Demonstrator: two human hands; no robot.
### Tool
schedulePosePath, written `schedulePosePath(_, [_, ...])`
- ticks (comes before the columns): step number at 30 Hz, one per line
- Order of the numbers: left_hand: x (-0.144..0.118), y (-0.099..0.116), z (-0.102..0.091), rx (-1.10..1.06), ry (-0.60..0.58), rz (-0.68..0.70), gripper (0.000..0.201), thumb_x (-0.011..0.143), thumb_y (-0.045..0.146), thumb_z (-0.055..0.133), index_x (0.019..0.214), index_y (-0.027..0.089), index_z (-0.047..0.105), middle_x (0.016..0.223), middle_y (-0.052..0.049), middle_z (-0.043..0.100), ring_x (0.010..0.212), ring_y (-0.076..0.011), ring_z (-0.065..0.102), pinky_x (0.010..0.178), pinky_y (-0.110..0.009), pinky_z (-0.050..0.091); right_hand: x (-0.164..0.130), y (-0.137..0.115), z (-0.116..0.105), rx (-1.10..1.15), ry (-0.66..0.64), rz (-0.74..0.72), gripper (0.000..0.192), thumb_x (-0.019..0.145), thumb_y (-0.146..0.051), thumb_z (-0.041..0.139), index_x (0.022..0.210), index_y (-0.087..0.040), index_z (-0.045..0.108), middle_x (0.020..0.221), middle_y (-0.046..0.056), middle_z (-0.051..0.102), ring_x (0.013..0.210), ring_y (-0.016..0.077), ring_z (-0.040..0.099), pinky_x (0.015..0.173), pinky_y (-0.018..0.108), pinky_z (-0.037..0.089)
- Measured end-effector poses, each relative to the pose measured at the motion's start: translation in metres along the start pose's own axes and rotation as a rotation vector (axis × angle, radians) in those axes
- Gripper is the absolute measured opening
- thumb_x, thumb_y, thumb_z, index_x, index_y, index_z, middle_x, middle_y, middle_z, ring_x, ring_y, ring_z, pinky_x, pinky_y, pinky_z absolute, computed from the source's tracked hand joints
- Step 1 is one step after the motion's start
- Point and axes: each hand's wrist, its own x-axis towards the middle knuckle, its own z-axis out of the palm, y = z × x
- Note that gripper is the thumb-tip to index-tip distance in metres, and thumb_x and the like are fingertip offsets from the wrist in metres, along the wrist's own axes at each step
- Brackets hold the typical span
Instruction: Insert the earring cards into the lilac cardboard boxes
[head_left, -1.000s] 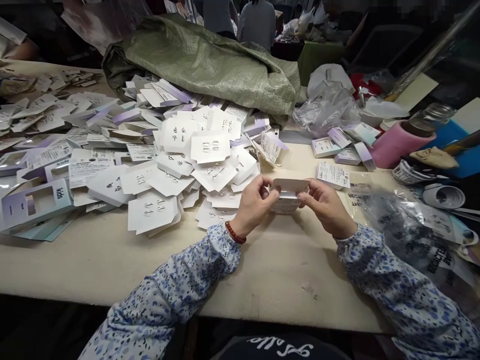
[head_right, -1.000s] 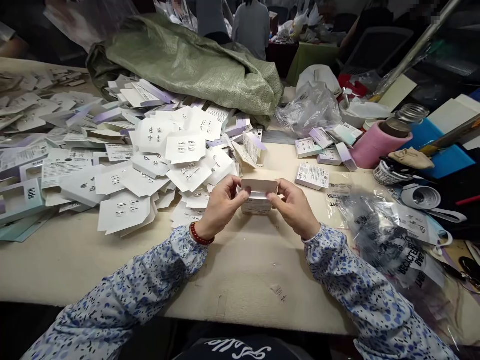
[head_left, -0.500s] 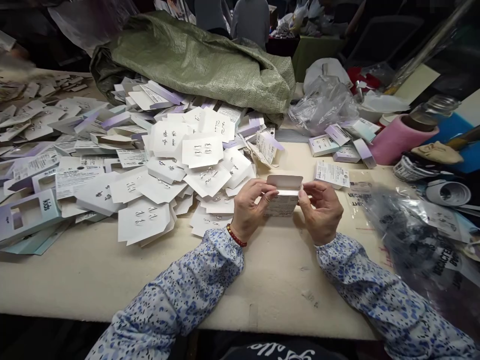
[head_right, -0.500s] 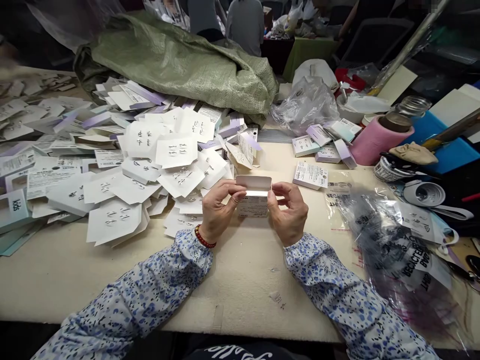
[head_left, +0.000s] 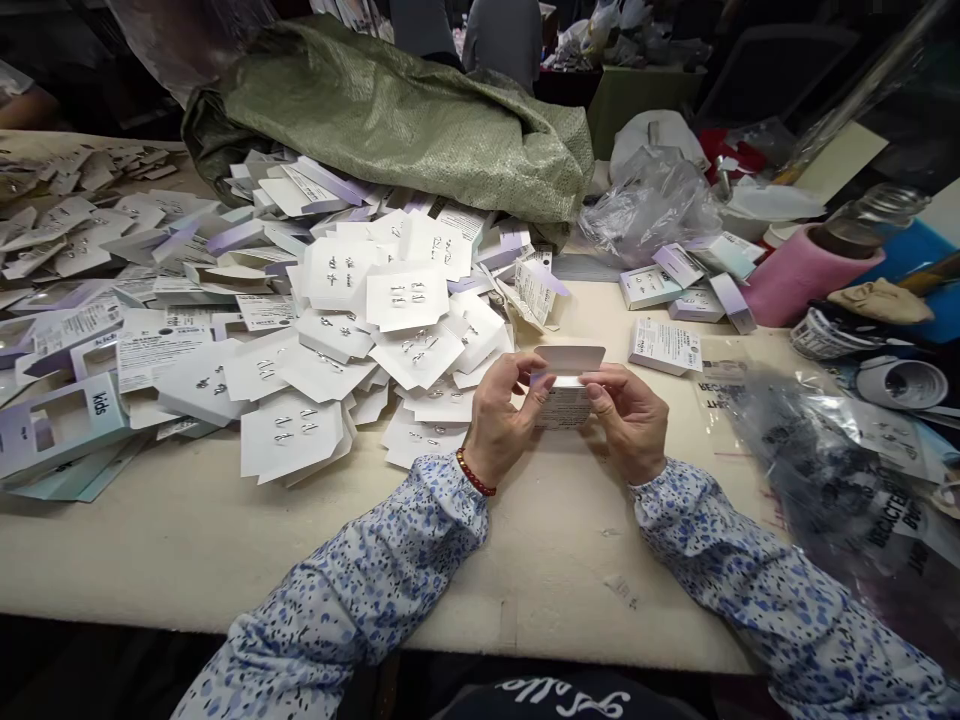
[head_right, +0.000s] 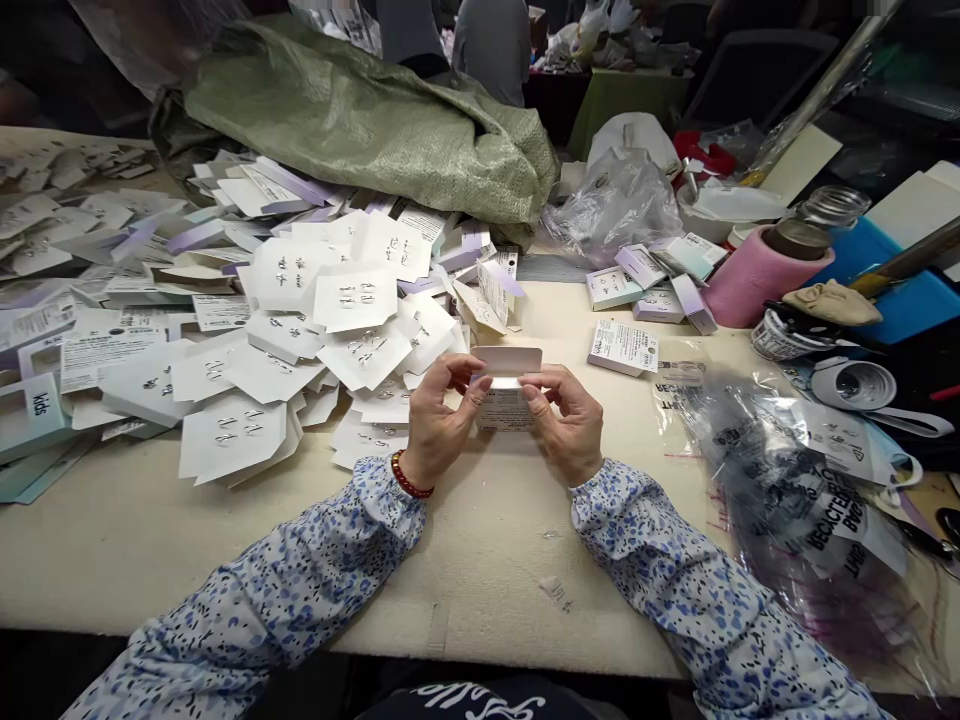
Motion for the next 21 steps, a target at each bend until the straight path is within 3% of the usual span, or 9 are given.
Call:
schedulePosePath(4, [-0.004, 0.002, -0.002, -0.091, 0.017, 0.011, 0.015, 0.092, 0.03, 0.069, 0.087, 0.018, 0.062, 0.084, -0.001, 0.065, 0.077, -0.0116, 0.06, 0.064, -0.023, 0.051, 0.0, -0.003, -0.004, 0.06, 0.051, 0.065, 0.026, 0.087, -0.04, 0.071, 0.101, -0.023, 0.057, 0.091, 0.002, 0.064, 0.077, 0.0167, 0.066, 0.062, 0.03, 0.057])
schedulePosePath(7, [-0.008, 0.007, -0.003, -0.089, 0.035, -0.032, 0.019, 0.09, 0.034, 0.071, 0.089, 0.018, 0.06, 0.085, -0.001, 0.065, 0.076, -0.0116, 0.06, 0.067, -0.025, 0.052, 0.001, -0.014, -0.008, 0.042, -0.037, 0.16, 0.038, 0.092, -0.053, 0.062, 0.115, -0.025, 0.052, 0.08, 0.001, 0.062, 0.063, 0.0163, 0.063, 0.052, 0.029, 0.053])
schedulePosePath(11, [-0.013, 0.015, 0.001, -0.108, 0.067, -0.14, 0.037, 0.085, 0.04, 0.077, 0.108, 0.02, 0.055, 0.09, -0.001, 0.064, 0.075, -0.0114, 0.06, 0.065, -0.024, 0.051, 0.003, -0.029, -0.01, 0.032, -0.135, 0.241, 0.046, 0.1, -0.06, 0.04, 0.096, -0.022, 0.065, 0.069, 0.002, 0.06, 0.058, 0.0156, 0.059, 0.05, 0.028, 0.05])
schedulePosePath(15, [-0.016, 0.026, 0.006, -0.232, -0.045, -0.246, 0.03, 0.092, 0.037, 0.068, 0.114, 0.02, 0.058, 0.087, -0.002, 0.062, 0.063, -0.0086, 0.052, 0.055, -0.021, 0.047, 0.006, -0.038, -0.013, 0.063, -0.147, 0.259, 0.047, 0.101, -0.058, 0.042, 0.09, -0.022, 0.07, 0.074, 0.003, 0.067, 0.062, 0.016, 0.061, 0.052, 0.028, 0.05])
schedulePosePath(18, [-0.016, 0.031, 0.005, -0.178, -0.095, -0.187, 0.019, 0.094, 0.031, 0.066, 0.108, 0.019, 0.063, 0.088, -0.003, 0.063, 0.066, -0.0097, 0.054, 0.057, -0.022, 0.049, 0.009, -0.041, -0.021, 0.022, -0.227, 0.252, 0.046, 0.099, -0.057, 0.047, 0.086, -0.021, 0.074, 0.077, 0.004, 0.07, 0.066, 0.0172, 0.063, 0.056, 0.029, 0.051])
schedulePosePath(21, [-0.013, 0.035, 0.0, -0.098, -0.056, -0.024, 0.007, 0.094, 0.024, 0.066, 0.099, 0.019, 0.065, 0.089, -0.004, 0.065, 0.077, -0.0129, 0.061, 0.065, -0.025, 0.054, 0.012, -0.042, -0.028, -0.015, -0.282, 0.205, 0.043, 0.099, -0.053, 0.049, 0.09, -0.021, 0.077, 0.086, 0.005, 0.073, 0.079, 0.0196, 0.066, 0.069, 0.032, 0.053])
